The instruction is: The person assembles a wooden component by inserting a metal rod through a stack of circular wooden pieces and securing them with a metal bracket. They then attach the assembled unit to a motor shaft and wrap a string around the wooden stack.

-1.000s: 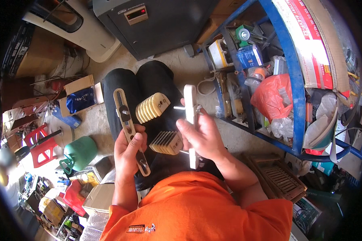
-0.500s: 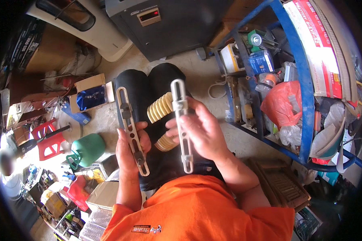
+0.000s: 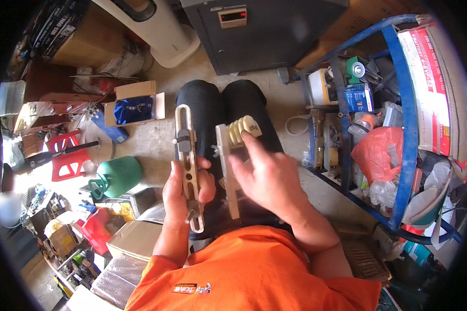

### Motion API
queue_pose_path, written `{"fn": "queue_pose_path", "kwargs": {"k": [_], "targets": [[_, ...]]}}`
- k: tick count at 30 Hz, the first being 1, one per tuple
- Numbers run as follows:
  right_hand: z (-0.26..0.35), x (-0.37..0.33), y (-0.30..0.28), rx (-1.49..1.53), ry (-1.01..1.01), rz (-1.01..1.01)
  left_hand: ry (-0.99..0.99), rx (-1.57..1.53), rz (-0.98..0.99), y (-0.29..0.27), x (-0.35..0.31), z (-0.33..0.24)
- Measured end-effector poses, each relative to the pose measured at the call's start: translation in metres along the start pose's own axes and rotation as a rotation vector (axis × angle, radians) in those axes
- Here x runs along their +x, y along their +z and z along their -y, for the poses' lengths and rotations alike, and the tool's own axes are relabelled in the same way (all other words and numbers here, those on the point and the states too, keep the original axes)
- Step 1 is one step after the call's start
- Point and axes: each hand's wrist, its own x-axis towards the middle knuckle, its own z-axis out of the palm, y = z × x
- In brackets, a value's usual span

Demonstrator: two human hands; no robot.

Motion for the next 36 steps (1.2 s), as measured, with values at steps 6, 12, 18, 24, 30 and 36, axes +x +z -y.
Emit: {"fn": "queue_pose_path", "kwargs": {"k": [6,12,18,24,30,36], "targets": [[-0.026,0.02,-0.03,1.251,-0.022,0.375,-0.382,-0.223,0.298,0.023,0.007,-0.001],[-0.05,0.008,-0.028,1.298,0.015,0.429,-0.332,0.029,0.375,0.038,0.012,-0.003],[-0.063,0.008,-0.031,1.42,0.008,0.803,-0.433,0.006,0.393,0.045,0.015,-0.005],[-0.054,0.006,-0.043,1.177,0.118,0.73,-0.451,0.092,0.328,0.045,0.017,-0.004],[-0.031,-0.008,-0.021,0.028,-0.421,-0.227,-0.419,0.081,0.237,0.05,0.022,-0.003],[-0.042,-0.022,-0.021,1.002,0.186,0.145,-0.429,0.097,0.263,0.051,0.022,-0.005]]}}
